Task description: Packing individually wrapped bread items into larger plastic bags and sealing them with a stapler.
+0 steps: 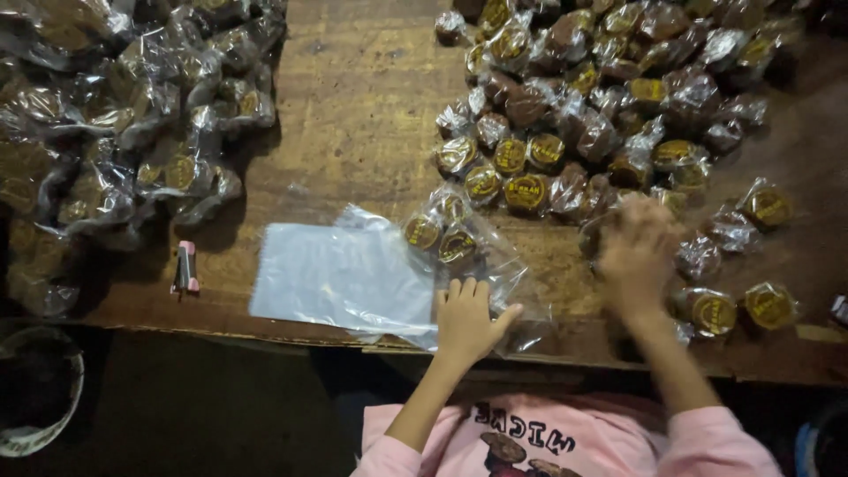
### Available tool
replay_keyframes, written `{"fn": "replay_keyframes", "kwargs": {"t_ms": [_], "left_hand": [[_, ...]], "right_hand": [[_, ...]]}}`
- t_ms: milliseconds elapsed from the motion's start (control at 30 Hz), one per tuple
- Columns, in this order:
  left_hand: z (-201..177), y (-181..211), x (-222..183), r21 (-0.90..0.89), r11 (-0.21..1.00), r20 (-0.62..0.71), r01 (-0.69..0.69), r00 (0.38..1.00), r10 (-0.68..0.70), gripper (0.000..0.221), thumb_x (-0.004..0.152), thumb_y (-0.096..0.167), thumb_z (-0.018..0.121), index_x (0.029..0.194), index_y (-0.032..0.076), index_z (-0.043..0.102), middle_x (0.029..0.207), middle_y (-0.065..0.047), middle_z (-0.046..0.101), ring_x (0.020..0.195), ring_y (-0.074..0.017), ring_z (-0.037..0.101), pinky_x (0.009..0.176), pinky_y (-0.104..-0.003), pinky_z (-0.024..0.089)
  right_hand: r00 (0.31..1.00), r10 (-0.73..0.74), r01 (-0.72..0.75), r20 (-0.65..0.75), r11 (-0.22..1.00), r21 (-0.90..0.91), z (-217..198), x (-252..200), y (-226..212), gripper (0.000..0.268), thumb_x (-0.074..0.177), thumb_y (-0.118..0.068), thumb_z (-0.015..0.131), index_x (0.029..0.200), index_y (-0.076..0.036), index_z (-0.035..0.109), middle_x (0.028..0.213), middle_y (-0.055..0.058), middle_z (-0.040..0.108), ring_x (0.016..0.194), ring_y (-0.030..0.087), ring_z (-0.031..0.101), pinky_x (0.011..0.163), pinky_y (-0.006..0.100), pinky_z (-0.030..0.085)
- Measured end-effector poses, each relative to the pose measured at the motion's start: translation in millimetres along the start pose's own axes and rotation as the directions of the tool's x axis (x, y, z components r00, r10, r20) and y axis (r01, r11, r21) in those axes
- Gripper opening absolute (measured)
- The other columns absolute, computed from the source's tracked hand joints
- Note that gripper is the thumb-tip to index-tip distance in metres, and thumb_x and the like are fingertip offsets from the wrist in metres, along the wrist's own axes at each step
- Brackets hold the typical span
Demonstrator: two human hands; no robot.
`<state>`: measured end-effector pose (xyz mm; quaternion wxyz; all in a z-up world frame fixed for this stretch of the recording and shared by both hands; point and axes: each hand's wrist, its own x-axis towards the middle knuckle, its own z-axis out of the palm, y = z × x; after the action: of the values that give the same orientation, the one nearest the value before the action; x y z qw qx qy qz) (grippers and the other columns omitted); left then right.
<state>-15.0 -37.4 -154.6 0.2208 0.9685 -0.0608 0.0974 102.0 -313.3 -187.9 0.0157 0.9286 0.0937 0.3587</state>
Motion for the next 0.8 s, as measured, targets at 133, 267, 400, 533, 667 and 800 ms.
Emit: {"fn": "replay_keyframes", "kwargs": {"t_ms": [133,267,400,533,667,800], "left_hand": [[12,0,-6,0.034,0.999,-0.050,-0.014,0.999,0.015,0.058,0.081,0.071,0.062,0.081,0.013,0.058,0.080,-0.006,0.056,0.088,-0.0287,0.058,0.080,-0.044,0.044],[12,-5,-15,0.011,1.000,-0.008,0.005,1.000,-0.005,0.050,0.080,0.062,0.066,0.085,0.013,0.058,0.084,-0.006,0.056,0.089,-0.0288,0.056,0.082,-0.046,0.043],[25,-6,-12,0.031,1.000,-0.062,0.001,0.998,0.001,0.041,0.074,0.053,0.071,0.084,0.016,0.055,0.083,-0.002,0.052,0.091,-0.0262,0.053,0.086,-0.048,0.039],[1,16,-17,0.019,1.000,-0.090,-0.016,0.996,0.018,0.033,0.065,0.038,0.067,0.086,0.016,0.053,0.086,-0.002,0.050,0.092,-0.0259,0.050,0.089,-0.050,0.036],[-16,32,-24,0.059,0.998,-0.118,-0.013,0.993,0.020,0.031,0.062,0.025,0.065,0.091,0.017,0.055,0.086,-0.002,0.050,0.090,-0.0259,0.051,0.087,-0.049,0.035],[-28,45,-21,0.053,0.999,-0.106,-0.004,0.994,0.010,0.027,0.066,0.022,0.071,0.088,0.018,0.056,0.085,-0.002,0.049,0.087,-0.0262,0.050,0.082,-0.047,0.036]], "right_hand": [[0.993,0.053,-0.054,0.109,0.998,0.014,-14,6,-51,0.088,0.084,-0.042,0.084,0.147,0.008,0.048,0.144,0.032,0.044,0.131,0.048,0.045,0.105,0.059,0.041],[0.960,0.201,-0.210,0.195,0.977,0.028,-30,25,-48,0.087,0.075,-0.014,0.089,0.149,0.000,0.046,0.120,0.028,0.050,0.104,0.055,0.056,0.085,0.064,0.053],[0.930,0.161,-0.248,0.331,0.939,0.240,-70,25,-53,0.078,0.078,-0.019,0.079,0.148,-0.002,0.048,0.106,0.027,0.054,0.092,0.054,0.062,0.074,0.062,0.055],[0.879,0.061,-0.099,0.474,0.993,0.057,-65,-25,-51,0.085,0.068,-0.036,0.082,0.142,-0.011,0.049,0.104,0.016,0.057,0.094,0.041,0.064,0.074,0.052,0.059],[0.811,0.006,0.124,0.585,0.975,-0.182,-86,-34,-54,0.065,0.060,-0.047,0.084,0.110,-0.018,0.054,0.093,0.009,0.062,0.098,0.037,0.062,0.076,0.046,0.054],[0.616,0.006,0.070,0.788,0.996,-0.062,-73,-46,-28,0.067,0.068,-0.046,0.083,0.114,-0.015,0.046,0.094,0.013,0.067,0.089,0.044,0.071,0.067,0.049,0.063]]}}
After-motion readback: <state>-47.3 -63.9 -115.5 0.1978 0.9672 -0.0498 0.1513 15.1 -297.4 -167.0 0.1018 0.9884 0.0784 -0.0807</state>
